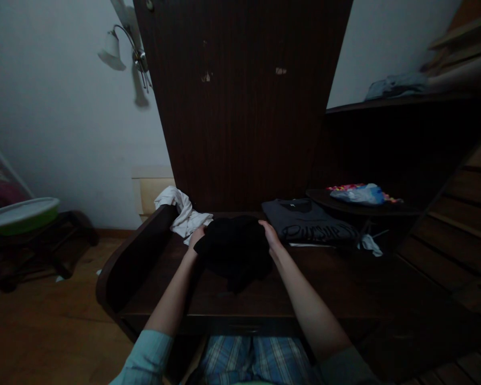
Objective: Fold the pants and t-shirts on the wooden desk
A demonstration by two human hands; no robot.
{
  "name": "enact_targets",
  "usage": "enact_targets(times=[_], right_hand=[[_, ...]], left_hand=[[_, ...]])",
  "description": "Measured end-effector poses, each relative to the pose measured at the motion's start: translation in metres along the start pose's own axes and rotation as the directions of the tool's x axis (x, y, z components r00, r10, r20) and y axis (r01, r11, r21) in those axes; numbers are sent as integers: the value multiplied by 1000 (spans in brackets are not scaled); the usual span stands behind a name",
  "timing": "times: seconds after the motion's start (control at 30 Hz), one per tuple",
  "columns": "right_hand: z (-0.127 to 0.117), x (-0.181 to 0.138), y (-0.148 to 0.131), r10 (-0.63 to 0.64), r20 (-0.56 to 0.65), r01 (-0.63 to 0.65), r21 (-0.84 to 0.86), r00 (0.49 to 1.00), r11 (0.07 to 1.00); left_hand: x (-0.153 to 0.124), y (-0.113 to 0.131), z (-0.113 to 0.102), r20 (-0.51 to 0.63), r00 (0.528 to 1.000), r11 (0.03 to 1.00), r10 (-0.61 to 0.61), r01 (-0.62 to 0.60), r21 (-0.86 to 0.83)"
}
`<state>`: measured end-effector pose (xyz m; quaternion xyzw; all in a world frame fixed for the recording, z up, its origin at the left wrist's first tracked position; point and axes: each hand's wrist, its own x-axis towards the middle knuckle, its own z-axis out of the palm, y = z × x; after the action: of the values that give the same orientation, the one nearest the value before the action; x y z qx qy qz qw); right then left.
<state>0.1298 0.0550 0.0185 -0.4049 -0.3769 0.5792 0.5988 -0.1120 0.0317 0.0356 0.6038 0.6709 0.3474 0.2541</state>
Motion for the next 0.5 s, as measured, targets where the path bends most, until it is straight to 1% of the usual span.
enact_targets(times=[0.1, 0.13, 0.2, 0.27, 0.3, 0.33, 0.4, 0.47, 0.5], right_hand=[[-4, 4, 5, 85, 33, -84, -19, 996, 996], [-4, 4, 6, 109, 44, -108, -23, 993, 994], [-5, 2, 7, 171, 61, -170, -29, 983, 985], [-5, -2, 5, 231, 82, -229, -36, 969, 973], [-5, -4, 2, 265, 117, -263, -28, 957, 964], [-5, -8, 0, 298, 172, -301, -10, 939, 954], [-4, -15, -7, 338, 325, -373, 48, 883, 927], [-4, -23, -15, 312, 453, -400, 111, 836, 910], [-4, -26, -19, 276, 479, -381, 135, 833, 915]], left_hand=[[0, -7, -6, -83, 987, 971, -136, 149, 185], [0, -9, -8, -89, 983, 958, -159, 175, 226], [1, -13, -9, -65, 984, 943, -166, 178, 281], [4, -15, -8, -17, 991, 942, -135, 133, 307], [6, -15, -6, 10, 994, 945, -110, 102, 310], [8, -16, -4, 35, 996, 949, -82, 68, 307], [11, -16, 1, 74, 997, 959, -20, -1, 283], [10, -15, 5, 97, 994, 968, 45, -68, 243], [9, -15, 7, 106, 991, 971, 78, -99, 217]])
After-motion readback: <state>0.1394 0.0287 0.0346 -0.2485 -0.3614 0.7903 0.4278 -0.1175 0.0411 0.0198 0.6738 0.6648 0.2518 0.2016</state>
